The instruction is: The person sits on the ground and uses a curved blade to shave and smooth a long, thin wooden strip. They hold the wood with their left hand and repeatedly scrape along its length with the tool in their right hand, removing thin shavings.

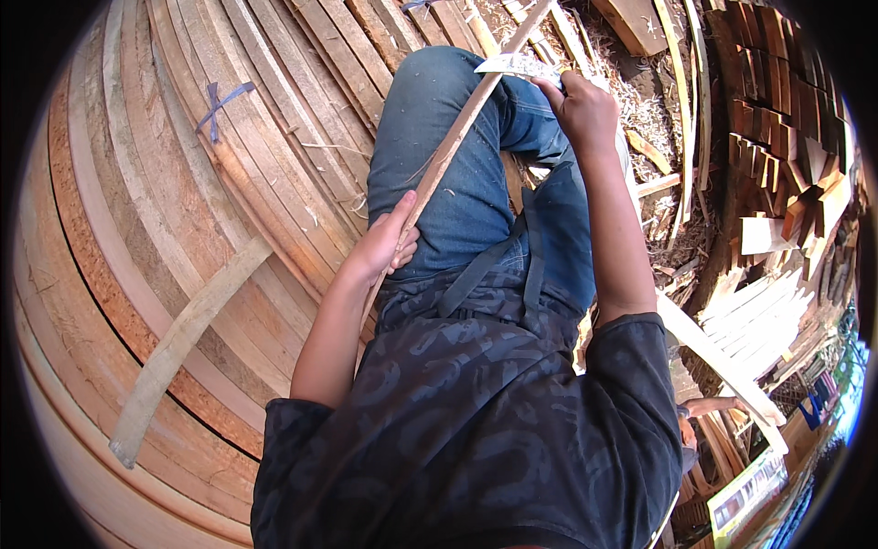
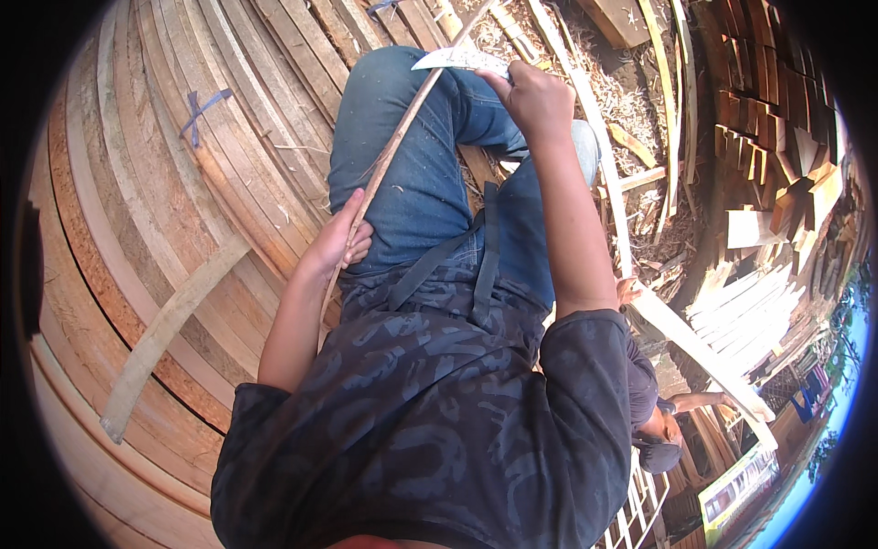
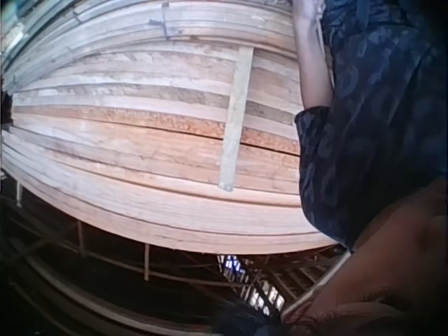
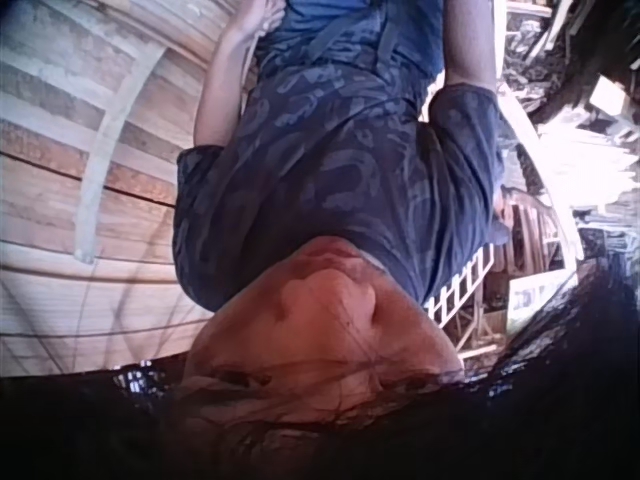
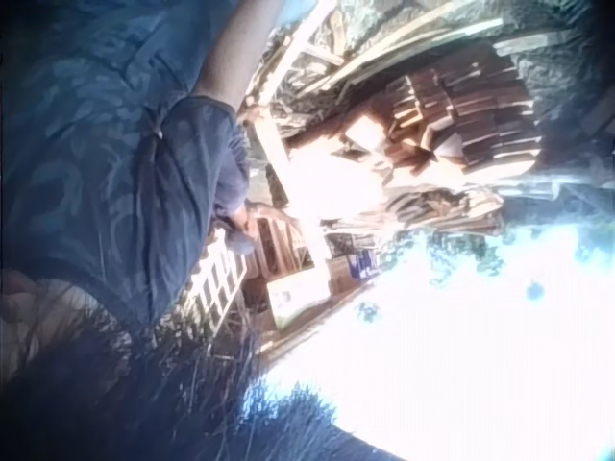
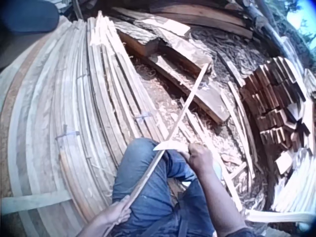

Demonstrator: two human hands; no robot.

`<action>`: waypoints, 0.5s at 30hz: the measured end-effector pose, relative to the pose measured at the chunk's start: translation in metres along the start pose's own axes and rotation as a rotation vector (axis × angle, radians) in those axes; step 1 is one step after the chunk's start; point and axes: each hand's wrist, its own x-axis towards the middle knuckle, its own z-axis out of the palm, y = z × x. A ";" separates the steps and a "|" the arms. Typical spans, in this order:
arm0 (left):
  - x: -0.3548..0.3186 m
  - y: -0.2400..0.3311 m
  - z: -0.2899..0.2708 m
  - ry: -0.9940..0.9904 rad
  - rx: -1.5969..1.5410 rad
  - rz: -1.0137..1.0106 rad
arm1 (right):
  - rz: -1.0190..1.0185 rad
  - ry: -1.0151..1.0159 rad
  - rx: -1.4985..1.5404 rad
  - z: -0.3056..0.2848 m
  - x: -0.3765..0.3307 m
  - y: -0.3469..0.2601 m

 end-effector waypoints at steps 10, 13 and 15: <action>-0.001 0.003 -0.002 -0.028 -0.013 -0.014 | 0.018 0.084 0.029 0.003 -0.004 -0.001; 0.003 -0.001 -0.004 -0.039 -0.019 0.014 | 0.063 0.027 0.149 -0.002 -0.008 -0.006; 0.003 -0.002 -0.005 -0.012 0.008 0.032 | 0.225 -0.226 0.550 -0.021 -0.006 -0.005</action>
